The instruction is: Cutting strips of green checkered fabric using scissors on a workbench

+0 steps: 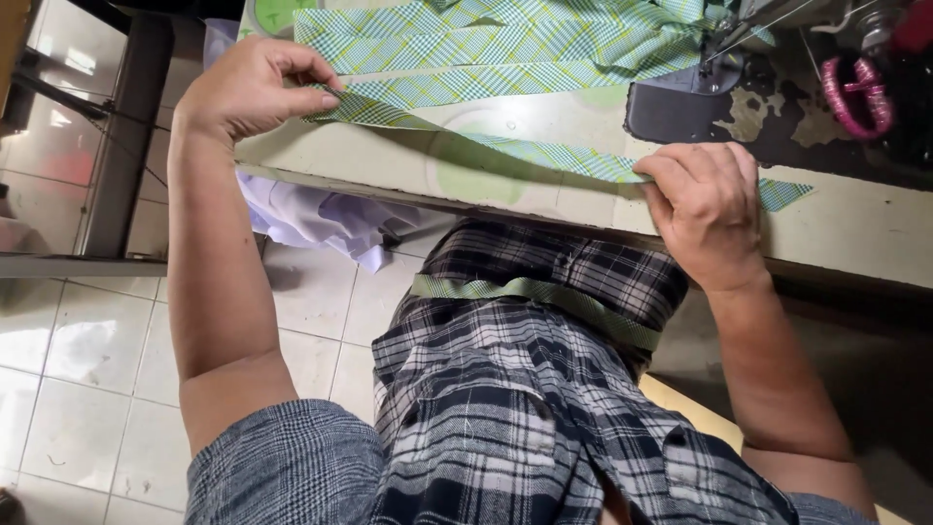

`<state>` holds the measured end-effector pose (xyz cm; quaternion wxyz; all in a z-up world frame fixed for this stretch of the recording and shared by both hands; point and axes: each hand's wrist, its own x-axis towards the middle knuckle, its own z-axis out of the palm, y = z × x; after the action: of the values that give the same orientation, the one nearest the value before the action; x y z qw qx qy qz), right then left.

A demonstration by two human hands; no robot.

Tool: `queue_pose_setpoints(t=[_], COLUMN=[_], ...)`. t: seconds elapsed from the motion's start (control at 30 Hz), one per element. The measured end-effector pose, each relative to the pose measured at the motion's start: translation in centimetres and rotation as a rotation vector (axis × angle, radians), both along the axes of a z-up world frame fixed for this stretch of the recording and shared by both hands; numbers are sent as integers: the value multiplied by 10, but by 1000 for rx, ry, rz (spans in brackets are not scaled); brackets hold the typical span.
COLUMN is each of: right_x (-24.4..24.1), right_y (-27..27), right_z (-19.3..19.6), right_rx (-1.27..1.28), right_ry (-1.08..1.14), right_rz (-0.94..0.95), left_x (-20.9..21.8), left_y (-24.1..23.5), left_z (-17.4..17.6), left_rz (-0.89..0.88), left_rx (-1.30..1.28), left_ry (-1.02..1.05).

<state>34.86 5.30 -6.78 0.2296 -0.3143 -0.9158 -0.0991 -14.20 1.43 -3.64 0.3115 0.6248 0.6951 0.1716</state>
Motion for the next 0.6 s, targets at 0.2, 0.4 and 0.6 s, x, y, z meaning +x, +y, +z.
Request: queue_pose_setpoints(t=[0.2, 0.4, 0.6], right_x=[18, 35, 71], right_y=[18, 45, 41], right_z=[23, 48, 38], right_rx=[-809, -1027, -795], right_ry=[102, -98, 68], right_rz=[-114, -300, -205], left_x=[-5, -19, -44], left_y=[0, 7, 8], left_z=[-4, -15, -53], left_rz=[40, -61, 45], left_rx=[-14, 21, 135], left_ry=[-42, 214, 162])
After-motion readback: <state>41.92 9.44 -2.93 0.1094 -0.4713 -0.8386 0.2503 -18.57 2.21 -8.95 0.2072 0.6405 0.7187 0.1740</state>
